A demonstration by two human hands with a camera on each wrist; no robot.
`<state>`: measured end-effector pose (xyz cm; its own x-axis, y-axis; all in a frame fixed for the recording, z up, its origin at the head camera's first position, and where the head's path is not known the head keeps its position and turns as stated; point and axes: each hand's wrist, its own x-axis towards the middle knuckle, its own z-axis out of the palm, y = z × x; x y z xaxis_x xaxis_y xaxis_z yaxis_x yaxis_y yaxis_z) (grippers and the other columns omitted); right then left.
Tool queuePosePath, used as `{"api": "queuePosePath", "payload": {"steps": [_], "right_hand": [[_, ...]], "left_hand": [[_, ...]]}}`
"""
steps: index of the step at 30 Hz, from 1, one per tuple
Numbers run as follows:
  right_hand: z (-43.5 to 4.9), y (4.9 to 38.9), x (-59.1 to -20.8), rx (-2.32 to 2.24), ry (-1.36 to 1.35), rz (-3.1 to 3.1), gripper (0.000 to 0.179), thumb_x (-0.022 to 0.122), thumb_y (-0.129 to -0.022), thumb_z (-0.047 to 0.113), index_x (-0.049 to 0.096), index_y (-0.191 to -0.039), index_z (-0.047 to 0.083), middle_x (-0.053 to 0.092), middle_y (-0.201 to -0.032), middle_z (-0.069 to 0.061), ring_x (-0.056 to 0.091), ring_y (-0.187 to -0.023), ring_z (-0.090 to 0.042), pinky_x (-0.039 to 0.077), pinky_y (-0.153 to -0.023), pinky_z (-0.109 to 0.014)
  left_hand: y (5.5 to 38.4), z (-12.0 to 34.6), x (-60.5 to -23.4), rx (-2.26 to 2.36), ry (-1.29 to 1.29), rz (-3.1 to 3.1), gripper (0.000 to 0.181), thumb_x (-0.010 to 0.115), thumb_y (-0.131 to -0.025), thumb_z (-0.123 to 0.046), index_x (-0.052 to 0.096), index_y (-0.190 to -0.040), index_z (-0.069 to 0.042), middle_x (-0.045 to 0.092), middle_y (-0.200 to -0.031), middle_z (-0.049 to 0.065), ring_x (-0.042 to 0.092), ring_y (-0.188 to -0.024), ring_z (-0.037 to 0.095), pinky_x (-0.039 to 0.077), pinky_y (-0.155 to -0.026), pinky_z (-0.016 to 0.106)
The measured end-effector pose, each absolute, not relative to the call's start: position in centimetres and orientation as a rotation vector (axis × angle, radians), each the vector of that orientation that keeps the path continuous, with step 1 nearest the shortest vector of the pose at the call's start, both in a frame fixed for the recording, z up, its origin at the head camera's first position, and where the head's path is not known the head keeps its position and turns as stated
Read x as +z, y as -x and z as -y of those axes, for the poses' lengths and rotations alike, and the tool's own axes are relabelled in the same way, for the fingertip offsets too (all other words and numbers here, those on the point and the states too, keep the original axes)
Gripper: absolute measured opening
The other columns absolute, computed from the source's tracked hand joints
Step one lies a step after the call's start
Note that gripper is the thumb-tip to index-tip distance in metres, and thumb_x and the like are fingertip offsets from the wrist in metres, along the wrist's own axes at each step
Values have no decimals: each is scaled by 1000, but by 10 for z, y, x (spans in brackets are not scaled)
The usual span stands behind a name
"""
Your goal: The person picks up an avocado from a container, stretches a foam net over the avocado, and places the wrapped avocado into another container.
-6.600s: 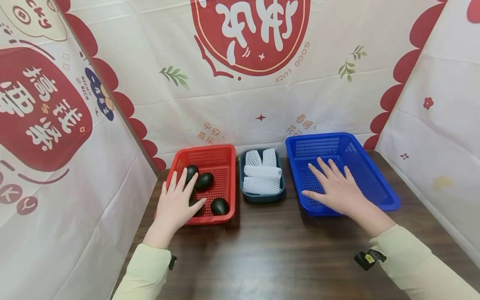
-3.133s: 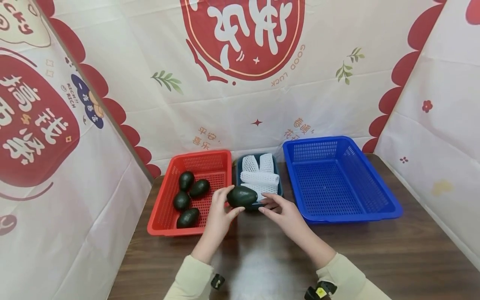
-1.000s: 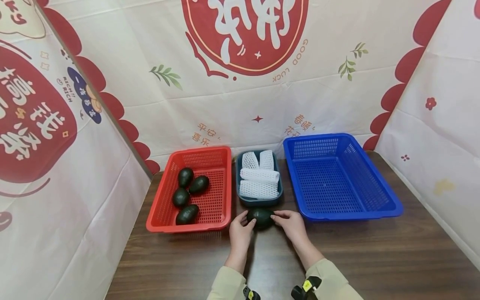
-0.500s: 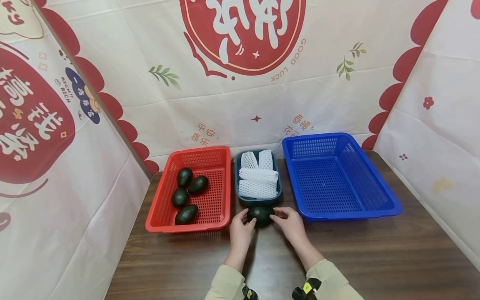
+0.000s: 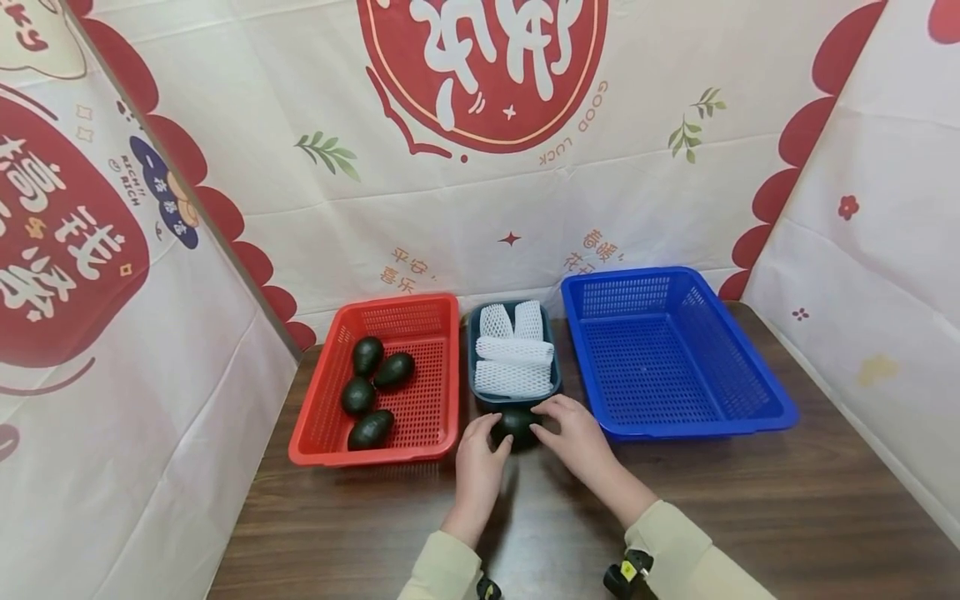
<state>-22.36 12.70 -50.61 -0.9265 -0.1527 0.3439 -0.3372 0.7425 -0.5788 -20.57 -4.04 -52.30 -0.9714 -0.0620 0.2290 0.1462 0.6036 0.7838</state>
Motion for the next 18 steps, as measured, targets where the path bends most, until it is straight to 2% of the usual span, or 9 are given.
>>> {"api": "queuePosePath", "payload": {"steps": [8,12,18], "right_hand": [[-135,239,-476,583,-569,2695,24,81,-79,18,74,-99,6,65,-97,-4,61,-94,-25,51,-83,-41],[-137,252,-465,526,-528,2771,27,80,-81,21,73,-101,4,65,-99,-8,60,-96,-26,50,-84,-42],[-139,274,-461,503,-428,2910,29,76,-84,22,73,-106,3,64,-102,-11,58,-99,-29,50,-86,-44]], "left_hand": [[204,48,-501,-945,416,2586,32,74,-88,-17,69,-118,-7,64,-114,8,61,-105,23,50,-91,38],[206,54,-493,-773,562,2546,26,73,-89,-18,71,-113,-9,66,-107,5,62,-97,21,52,-85,36],[211,62,-484,-633,618,2551,21,72,-89,-19,72,-108,-10,67,-102,4,63,-92,19,53,-81,33]]}}
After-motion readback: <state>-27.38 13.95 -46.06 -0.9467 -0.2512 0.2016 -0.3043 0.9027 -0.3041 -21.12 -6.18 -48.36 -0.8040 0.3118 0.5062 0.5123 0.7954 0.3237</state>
